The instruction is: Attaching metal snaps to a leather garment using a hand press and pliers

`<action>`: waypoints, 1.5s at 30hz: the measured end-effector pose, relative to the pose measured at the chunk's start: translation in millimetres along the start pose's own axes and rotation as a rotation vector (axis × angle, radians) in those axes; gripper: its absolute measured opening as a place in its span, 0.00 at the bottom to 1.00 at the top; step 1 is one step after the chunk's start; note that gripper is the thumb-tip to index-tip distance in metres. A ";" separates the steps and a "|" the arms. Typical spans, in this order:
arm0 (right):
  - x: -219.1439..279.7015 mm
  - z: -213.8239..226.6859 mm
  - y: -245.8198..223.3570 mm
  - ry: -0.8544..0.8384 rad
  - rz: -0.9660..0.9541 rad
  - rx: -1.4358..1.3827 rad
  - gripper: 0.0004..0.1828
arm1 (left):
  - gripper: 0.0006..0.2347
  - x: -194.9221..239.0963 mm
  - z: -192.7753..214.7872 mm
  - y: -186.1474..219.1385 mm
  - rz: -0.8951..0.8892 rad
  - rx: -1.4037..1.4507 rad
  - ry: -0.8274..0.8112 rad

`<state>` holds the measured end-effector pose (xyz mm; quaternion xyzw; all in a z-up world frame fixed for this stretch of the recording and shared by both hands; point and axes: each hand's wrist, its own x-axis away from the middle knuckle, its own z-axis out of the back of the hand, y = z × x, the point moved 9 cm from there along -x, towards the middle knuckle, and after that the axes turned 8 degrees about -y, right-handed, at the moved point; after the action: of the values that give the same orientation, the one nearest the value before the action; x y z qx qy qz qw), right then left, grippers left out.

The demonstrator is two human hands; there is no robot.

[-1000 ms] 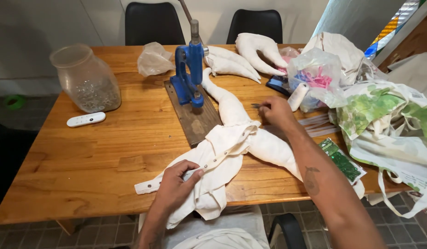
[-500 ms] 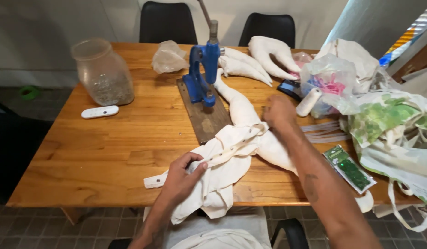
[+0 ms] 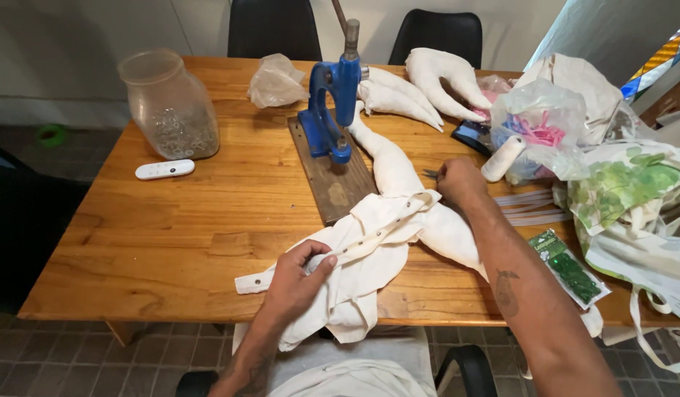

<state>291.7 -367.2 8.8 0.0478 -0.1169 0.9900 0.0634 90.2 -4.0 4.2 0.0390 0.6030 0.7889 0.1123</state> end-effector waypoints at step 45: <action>275.6 113.4 70.7 1.128 0.165 -0.623 0.08 | 0.05 72.9 -184.5 148.0 -0.903 -0.466 -0.095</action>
<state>18.9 -430.9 132.8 -0.5091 -0.3506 0.7845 0.0495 -36.3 -198.2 91.2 -0.2158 0.3619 0.7727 0.4748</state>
